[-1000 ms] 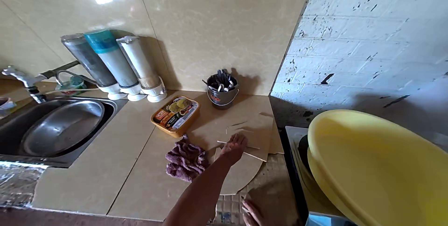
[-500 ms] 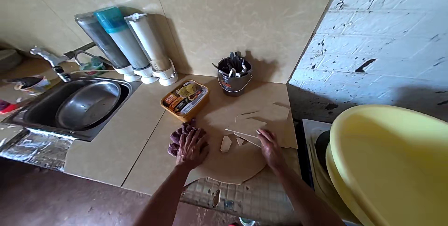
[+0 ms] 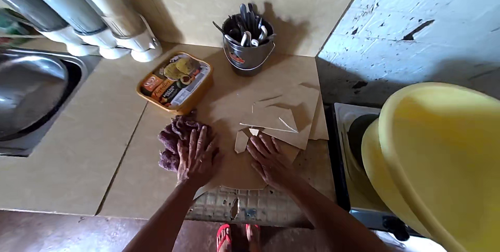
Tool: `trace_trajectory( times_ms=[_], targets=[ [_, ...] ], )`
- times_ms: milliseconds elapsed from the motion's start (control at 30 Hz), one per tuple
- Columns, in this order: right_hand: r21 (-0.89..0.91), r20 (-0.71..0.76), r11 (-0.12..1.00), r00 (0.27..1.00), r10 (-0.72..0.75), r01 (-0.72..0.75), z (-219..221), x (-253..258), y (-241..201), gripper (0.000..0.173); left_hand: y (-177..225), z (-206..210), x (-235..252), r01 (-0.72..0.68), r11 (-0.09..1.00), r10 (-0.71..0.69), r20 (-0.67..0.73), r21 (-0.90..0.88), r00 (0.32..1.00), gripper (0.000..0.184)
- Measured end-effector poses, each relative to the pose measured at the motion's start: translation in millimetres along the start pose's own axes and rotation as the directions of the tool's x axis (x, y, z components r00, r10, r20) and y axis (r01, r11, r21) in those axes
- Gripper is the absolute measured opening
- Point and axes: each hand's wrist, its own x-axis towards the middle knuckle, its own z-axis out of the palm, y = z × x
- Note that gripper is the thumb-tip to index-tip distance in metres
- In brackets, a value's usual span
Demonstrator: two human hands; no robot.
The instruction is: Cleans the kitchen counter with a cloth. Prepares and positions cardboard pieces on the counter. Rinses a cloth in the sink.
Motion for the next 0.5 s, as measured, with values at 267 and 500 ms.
trace_trajectory(
  times_ms=[267, 500],
  targets=[
    [-0.017, 0.057, 0.999, 0.998, 0.037, -0.036, -3, 3, -3, 0.053, -3, -10, 0, 0.024, 0.998, -0.017, 0.107, -0.064, 0.994, 0.062],
    [0.062, 0.037, 0.979, 0.981, 0.192, -0.194, -2, -1, -23, 0.053, -29, -16, -66, 0.167, 0.884, -0.290, -0.233, -0.436, 0.928, 0.036]
  ],
)
